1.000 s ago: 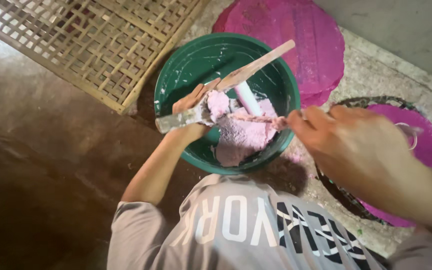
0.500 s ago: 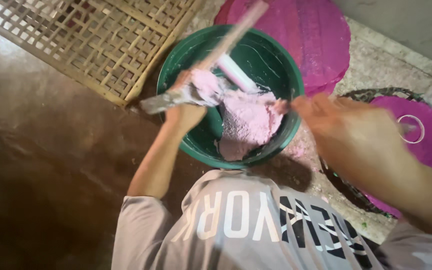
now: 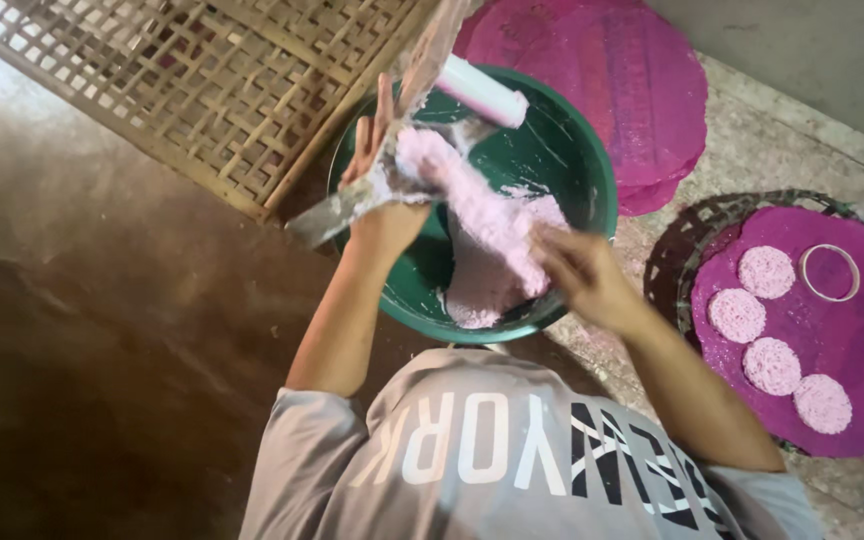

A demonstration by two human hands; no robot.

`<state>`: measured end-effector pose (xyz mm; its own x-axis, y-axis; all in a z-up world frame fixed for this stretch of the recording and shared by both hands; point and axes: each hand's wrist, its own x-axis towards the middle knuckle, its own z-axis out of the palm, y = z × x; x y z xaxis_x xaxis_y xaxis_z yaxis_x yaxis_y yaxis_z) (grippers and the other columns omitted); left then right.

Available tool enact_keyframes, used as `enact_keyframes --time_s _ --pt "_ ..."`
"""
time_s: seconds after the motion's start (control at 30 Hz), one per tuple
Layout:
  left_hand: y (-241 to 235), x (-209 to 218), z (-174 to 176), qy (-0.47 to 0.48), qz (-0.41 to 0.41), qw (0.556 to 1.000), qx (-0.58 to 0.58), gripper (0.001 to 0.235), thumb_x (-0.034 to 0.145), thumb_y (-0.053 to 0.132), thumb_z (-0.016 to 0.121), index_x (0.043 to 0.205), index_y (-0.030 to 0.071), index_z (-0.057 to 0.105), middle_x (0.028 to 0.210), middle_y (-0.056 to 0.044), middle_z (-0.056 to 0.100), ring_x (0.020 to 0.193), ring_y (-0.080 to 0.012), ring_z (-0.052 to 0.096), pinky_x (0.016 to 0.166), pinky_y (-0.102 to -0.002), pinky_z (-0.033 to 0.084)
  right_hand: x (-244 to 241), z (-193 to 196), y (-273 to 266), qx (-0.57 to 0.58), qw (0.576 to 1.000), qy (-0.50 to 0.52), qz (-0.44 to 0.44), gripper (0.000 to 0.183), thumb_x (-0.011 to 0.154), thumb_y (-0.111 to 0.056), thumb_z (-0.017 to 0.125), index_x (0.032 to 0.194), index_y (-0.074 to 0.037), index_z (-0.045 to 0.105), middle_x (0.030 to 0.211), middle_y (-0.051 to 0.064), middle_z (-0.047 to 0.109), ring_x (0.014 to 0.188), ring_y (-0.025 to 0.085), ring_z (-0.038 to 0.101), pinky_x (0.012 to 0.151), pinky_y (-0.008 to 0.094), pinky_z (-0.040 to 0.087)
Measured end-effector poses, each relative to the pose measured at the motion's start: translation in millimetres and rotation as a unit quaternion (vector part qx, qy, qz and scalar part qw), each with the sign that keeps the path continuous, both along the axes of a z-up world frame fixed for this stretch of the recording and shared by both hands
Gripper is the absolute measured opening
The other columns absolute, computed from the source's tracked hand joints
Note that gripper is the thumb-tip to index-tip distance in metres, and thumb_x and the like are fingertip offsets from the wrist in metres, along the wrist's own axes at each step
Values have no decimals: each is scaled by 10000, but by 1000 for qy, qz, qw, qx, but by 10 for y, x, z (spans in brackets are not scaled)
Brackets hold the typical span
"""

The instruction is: The person scoops pink paste from a green bucket and uses a handheld applicator to press circular patterns onto a pink glittery surface. The person repeatedly refills the applicator and places the circles in rows on the surface.

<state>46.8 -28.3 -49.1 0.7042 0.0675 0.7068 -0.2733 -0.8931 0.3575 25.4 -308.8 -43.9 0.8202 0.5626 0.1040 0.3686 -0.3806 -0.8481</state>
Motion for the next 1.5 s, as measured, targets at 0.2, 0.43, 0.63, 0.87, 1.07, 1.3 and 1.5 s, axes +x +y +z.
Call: enact_keyframes --time_s 0.2,0.43,0.63,0.87,1.07,1.3,1.5 --pt "-136 73 -206 94 11 995 11 642 876 220 778 1466 84 566 1702 -254 166 1287 -403 518 875 -426 600 205 -172 222 16 989 -143 -35 363 1027 -37 634 1377 49 593 1242 254 690 1049 253 730 941 348 573" --pt "369 383 -601 86 29 976 -196 603 843 153 773 1399 1 596 1354 -222 629 1162 -333 644 898 -421 542 -99 -296 136 -123 992 5 41 399 943 14 609 1335 -38 665 943 237 732 770 298 728 747 370 567" --pt "-46 55 -561 204 -141 706 -663 279 721 20 662 995 51 703 883 -49 666 737 -157 639 607 -291 505 22 -51 -109 -159 976 -125 79 408 939 -274 682 1310 -107 647 1099 203 746 980 348 705 855 406 541" --pt "-1814 -737 -493 479 -400 396 -674 461 733 -45 656 1191 3 639 1004 -83 685 905 -193 671 734 -331 574 63 504 -703 569 805 169 26 899 1009 -560 615 1613 -42 196 1381 269 533 1134 316 679 967 440 584" --pt "-2110 -724 -88 403 -537 568 -477 454 817 36 784 1235 36 609 1107 -80 666 1023 -174 668 921 -394 596 -448 1009 -1736 315 928 -197 18 709 1032 -316 595 1584 -145 184 1445 260 523 1023 338 740 736 393 648" --pt "-2911 -955 20 520 -480 638 -303 377 899 203 754 1255 106 679 1142 -61 729 1035 -139 703 915 -306 576 -1120 902 -2371 28 889 -455 31 647 988 -220 557 1593 -197 330 1341 285 611 1161 462 695 870 440 618" --pt "-3638 -791 39 431 -574 685 -125 504 808 252 857 1247 78 683 1185 -109 733 1089 -199 704 930 -364 560 -1483 556 -3090 34 951 -287 -110 776 1012 -332 644 1611 -56 235 1568 290 388 1476 398 398 1197 494 311"
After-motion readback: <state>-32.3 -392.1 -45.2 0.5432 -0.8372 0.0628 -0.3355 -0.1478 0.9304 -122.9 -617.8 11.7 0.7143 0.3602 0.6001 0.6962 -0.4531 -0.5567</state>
